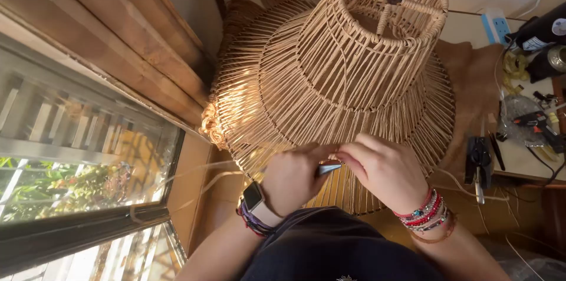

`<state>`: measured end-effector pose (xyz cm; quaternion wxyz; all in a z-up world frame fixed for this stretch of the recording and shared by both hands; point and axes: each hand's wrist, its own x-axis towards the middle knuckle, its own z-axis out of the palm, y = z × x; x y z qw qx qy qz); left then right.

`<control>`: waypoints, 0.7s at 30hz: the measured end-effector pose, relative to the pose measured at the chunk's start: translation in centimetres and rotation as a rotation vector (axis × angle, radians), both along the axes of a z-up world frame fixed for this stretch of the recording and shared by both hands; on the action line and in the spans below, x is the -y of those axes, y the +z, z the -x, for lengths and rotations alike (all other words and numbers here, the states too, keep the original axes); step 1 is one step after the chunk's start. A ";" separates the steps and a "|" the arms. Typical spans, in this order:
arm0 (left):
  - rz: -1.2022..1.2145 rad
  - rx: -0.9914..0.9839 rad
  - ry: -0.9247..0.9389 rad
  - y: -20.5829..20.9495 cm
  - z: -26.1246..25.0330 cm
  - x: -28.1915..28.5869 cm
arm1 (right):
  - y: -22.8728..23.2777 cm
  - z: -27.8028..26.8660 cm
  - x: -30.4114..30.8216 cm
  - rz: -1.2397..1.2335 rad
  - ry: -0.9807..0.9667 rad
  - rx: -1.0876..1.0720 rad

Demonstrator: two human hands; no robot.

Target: Weaving and trimming wicker strands on a large lampshade using pliers

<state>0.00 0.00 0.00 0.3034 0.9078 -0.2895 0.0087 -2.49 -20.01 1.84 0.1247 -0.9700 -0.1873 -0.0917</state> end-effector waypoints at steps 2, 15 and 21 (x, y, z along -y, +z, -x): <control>-0.112 0.013 0.063 -3.5 -2.5 -2.2 | 0.5 -0.5 1.7 0.021 -0.054 -0.028; -0.040 -0.143 -0.007 -4.6 -6.9 -4.7 | 0.2 -3.0 1.2 0.022 -0.107 -0.170; 0.151 -0.332 -0.167 -3.3 -5.5 -1.9 | -1.2 -3.6 -0.9 0.088 0.032 -0.129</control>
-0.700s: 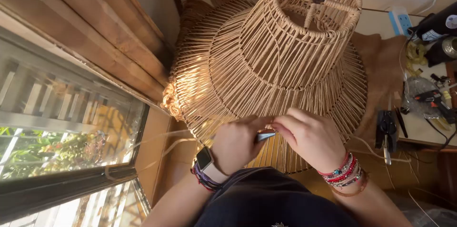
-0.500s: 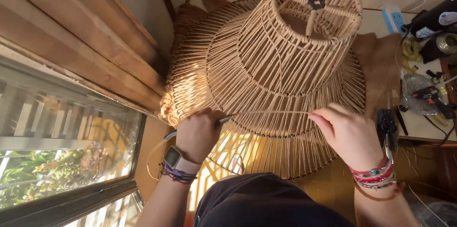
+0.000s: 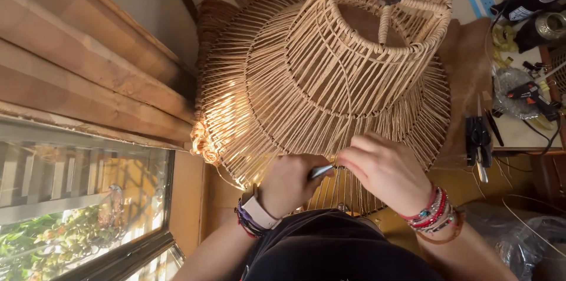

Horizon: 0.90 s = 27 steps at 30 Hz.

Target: Weaving and trimming wicker strands on a large lampshade using pliers

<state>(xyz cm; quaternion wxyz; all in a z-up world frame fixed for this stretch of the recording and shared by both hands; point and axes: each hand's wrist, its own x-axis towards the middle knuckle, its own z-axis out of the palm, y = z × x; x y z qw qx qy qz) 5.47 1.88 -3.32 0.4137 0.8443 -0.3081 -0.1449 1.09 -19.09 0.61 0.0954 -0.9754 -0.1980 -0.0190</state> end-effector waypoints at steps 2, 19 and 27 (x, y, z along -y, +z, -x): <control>0.139 -0.147 0.057 -0.3 -0.9 -0.3 | -0.2 -0.1 1.2 -0.070 -0.107 0.072; 0.462 0.233 0.566 -0.9 -6.6 -1.0 | -6.0 3.1 2.5 -0.858 -0.084 -0.714; 0.060 0.215 0.307 -6.8 -8.4 2.6 | -6.8 2.5 5.3 -1.118 -0.313 -0.612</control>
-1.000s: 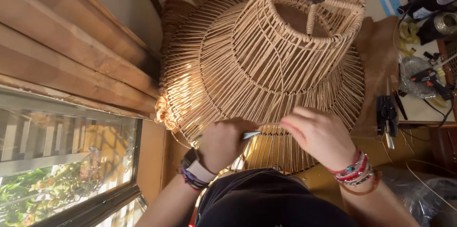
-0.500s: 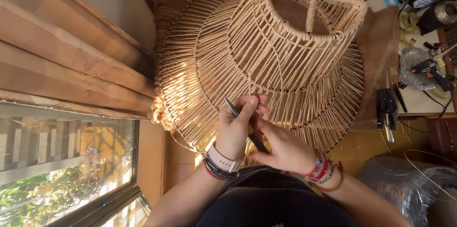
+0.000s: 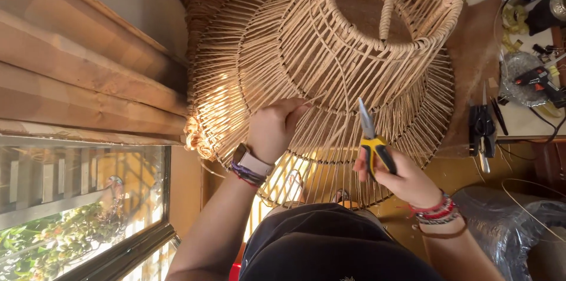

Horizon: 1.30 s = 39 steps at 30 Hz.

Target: Weaving and trimming wicker strands on a large lampshade using pliers

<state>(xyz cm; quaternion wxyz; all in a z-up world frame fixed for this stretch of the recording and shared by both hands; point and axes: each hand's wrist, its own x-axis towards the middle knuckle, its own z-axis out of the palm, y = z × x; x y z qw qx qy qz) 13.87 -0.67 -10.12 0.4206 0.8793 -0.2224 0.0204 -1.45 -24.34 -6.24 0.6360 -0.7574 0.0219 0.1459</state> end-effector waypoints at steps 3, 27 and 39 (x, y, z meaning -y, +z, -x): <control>-0.119 0.002 -0.005 0.2 -0.5 0.0 | -1.3 -0.8 -1.5 0.160 0.044 -0.051; 0.255 0.325 -0.429 6.9 4.6 3.4 | 2.2 5.5 1.3 1.274 -0.160 0.304; -0.165 0.063 0.170 -0.4 3.8 5.8 | -0.4 -1.9 2.9 0.154 0.133 -0.177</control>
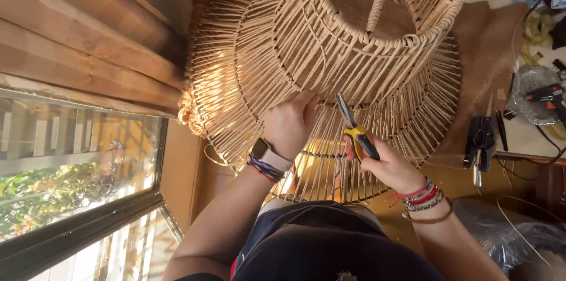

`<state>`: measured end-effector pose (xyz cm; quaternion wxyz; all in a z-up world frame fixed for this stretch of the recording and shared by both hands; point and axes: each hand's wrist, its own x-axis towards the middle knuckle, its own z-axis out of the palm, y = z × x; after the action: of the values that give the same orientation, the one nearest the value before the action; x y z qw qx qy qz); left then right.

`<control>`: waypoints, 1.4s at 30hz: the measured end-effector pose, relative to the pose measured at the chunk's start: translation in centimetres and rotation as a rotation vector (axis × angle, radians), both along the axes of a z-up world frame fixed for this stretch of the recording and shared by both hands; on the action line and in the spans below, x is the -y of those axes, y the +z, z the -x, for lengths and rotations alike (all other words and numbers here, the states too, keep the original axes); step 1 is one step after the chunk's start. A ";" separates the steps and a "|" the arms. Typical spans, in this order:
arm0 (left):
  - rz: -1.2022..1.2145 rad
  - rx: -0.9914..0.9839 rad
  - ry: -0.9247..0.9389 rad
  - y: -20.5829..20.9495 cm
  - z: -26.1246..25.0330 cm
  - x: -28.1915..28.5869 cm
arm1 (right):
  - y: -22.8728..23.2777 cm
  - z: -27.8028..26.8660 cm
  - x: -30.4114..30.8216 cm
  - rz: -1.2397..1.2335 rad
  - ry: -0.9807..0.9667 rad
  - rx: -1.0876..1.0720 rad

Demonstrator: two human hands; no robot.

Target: Weaving and trimming wicker strands on a large lampshade using pliers

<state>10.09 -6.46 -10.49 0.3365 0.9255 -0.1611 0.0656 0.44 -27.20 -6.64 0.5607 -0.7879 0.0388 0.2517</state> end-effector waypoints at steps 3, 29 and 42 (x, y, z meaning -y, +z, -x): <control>-0.012 -0.010 -0.013 0.3 -0.4 0.0 | -0.1 -0.9 0.2 -0.115 0.003 -0.098; 0.167 -0.060 0.131 -0.9 2.1 5.0 | 0.1 -1.4 6.7 -0.156 0.111 -0.155; 0.440 0.236 -0.039 5.4 4.9 5.7 | 1.7 3.6 16.0 0.929 0.218 0.544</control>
<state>5.23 -12.11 -5.11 0.5099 0.8126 -0.1989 0.2003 -3.15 -43.23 -4.91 0.1141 -0.9887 -0.0823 0.0521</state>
